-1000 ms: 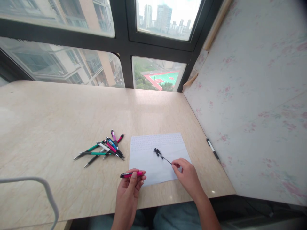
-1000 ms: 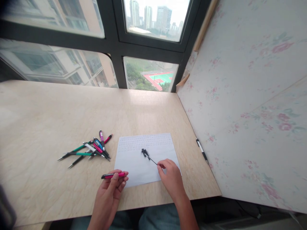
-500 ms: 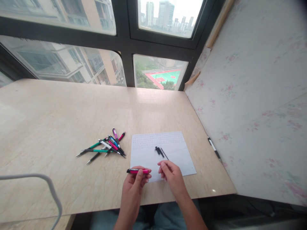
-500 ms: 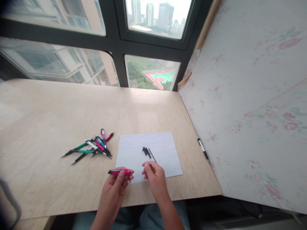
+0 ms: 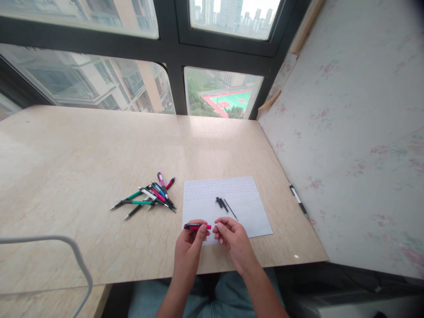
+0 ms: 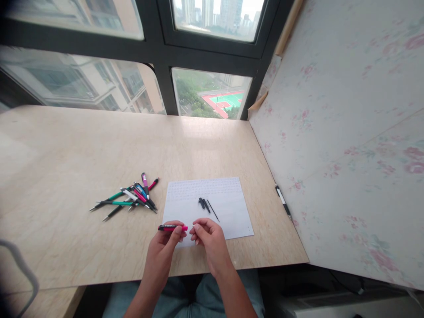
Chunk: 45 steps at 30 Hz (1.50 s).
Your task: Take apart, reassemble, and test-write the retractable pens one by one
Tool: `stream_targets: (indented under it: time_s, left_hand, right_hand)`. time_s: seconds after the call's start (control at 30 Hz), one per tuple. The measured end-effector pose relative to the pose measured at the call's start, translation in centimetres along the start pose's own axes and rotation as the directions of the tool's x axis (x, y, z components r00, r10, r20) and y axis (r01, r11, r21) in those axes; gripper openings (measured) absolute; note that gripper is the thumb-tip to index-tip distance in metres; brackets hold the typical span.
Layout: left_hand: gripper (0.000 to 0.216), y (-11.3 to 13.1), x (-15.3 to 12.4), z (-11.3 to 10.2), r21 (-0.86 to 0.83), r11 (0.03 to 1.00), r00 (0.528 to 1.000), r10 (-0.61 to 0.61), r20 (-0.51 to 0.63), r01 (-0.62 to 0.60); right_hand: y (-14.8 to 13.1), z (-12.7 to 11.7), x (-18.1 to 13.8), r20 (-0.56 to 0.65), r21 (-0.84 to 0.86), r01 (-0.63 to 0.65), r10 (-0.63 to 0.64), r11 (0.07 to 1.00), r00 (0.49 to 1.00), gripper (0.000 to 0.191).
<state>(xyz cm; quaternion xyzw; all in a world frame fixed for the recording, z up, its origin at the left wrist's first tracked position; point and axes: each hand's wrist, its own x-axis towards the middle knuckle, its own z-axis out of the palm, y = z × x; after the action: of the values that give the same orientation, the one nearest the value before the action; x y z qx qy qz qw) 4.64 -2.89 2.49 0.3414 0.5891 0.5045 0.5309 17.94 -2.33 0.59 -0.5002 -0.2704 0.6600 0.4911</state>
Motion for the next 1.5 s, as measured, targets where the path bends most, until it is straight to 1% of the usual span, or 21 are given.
stream_targets:
  time_s: [0.07,0.13,0.17,0.23,0.3,0.33,0.4,0.47,0.63,0.77,0.83,0.9,1.1,1.23,1.33,1.4,1.5]
  left_hand:
    - [0.026,-0.2,0.0,-0.1,-0.027,1.000,1.000,-0.008,-0.012,0.008]
    - [0.027,-0.5,0.0,-0.2,-0.053,0.998,1.000,-0.022,-0.003,0.022]
    - [0.028,-0.6,0.0,-0.3,-0.065,0.997,1.000,-0.031,0.003,0.031]
    - [0.029,-0.8,0.0,-0.2,-0.086,0.995,0.999,-0.049,0.014,0.050]
    - [0.030,-1.0,0.0,-0.2,-0.092,0.994,0.998,-0.061,0.021,0.062]
    - [0.030,-1.1,0.0,-0.3,-0.087,0.994,0.998,-0.063,0.024,0.065]
    - [0.030,-1.3,0.0,-0.4,-0.070,0.995,0.998,-0.064,0.028,0.066]
    - [0.030,-1.5,0.0,-0.6,-0.063,0.996,0.998,-0.060,0.028,0.062]
    - [0.031,-1.9,0.1,-0.8,-0.085,0.995,0.998,-0.059,0.025,0.061]
    - [0.030,-1.7,0.1,-0.7,-0.084,0.994,0.998,-0.067,0.023,0.068]
    - [0.030,-1.7,0.1,-0.8,-0.085,0.994,0.998,-0.064,0.020,0.065]
    - [0.030,-1.8,0.1,-0.9,-0.092,0.994,0.998,-0.061,0.020,0.063]
    - [0.031,-2.1,0.2,-1.2,-0.104,0.993,0.998,-0.056,0.021,0.058]
    - [0.031,-2.1,0.3,-1.2,-0.086,0.995,0.998,-0.055,0.013,0.056]
    - [0.032,-2.1,0.2,-1.2,-0.078,0.996,0.999,-0.051,0.007,0.052]
    - [0.031,-2.1,0.2,-1.2,-0.073,0.996,0.999,-0.050,0.004,0.050]
    - [0.031,-2.2,0.3,-1.1,-0.073,0.996,0.999,-0.048,0.004,0.048]
  right_hand:
    - [-0.5,-1.2,0.4,-0.063,-0.123,0.071,-0.079,0.990,0.995,0.028]
    - [-1.2,-2.7,1.2,-0.136,-0.327,0.149,-0.202,0.933,0.970,0.025]
    - [-1.6,-3.4,1.6,-0.161,-0.451,0.178,-0.276,0.875,0.948,0.023]
    - [-2.3,-4.5,2.7,-0.136,-0.674,0.236,-0.432,0.700,0.892,0.020]
    - [-2.9,-5.2,3.6,-0.074,-0.794,0.269,-0.526,0.545,0.847,0.019]
    - [-3.1,-5.4,4.0,-0.048,-0.827,0.277,-0.553,0.488,0.832,0.019]
    - [-3.2,-5.5,4.4,-0.001,-0.869,0.285,-0.578,0.404,0.816,0.017]
    - [-3.1,-5.3,4.4,0.062,-0.893,0.304,-0.578,0.331,0.813,0.015]
    - [-2.6,-3.9,3.6,0.241,-0.916,0.369,-0.516,0.159,0.822,0.019]
    - [-2.3,-3.0,3.6,0.300,-0.931,0.362,-0.485,0.038,0.821,0.020]
    - [-2.2,-2.8,3.8,0.307,-0.936,0.351,-0.480,0.001,0.822,0.019]
    - [-2.1,-2.8,3.9,0.306,-0.940,0.341,-0.478,-0.015,0.823,0.017]
    - [-1.8,-3.0,3.4,0.314,-0.939,0.343,-0.466,-0.024,0.827,0.010]
    - [-1.7,-3.2,2.8,0.337,-0.934,0.356,-0.434,-0.040,0.835,0.005]
    - [-1.5,-3.4,2.6,0.363,-0.926,0.371,-0.412,-0.066,0.836,0.008]
    - [-1.4,-3.6,2.4,0.359,-0.928,0.367,-0.411,-0.062,0.838,0.012]
    - [-1.3,-3.8,2.1,0.341,-0.930,0.366,-0.416,-0.021,0.843,0.013]
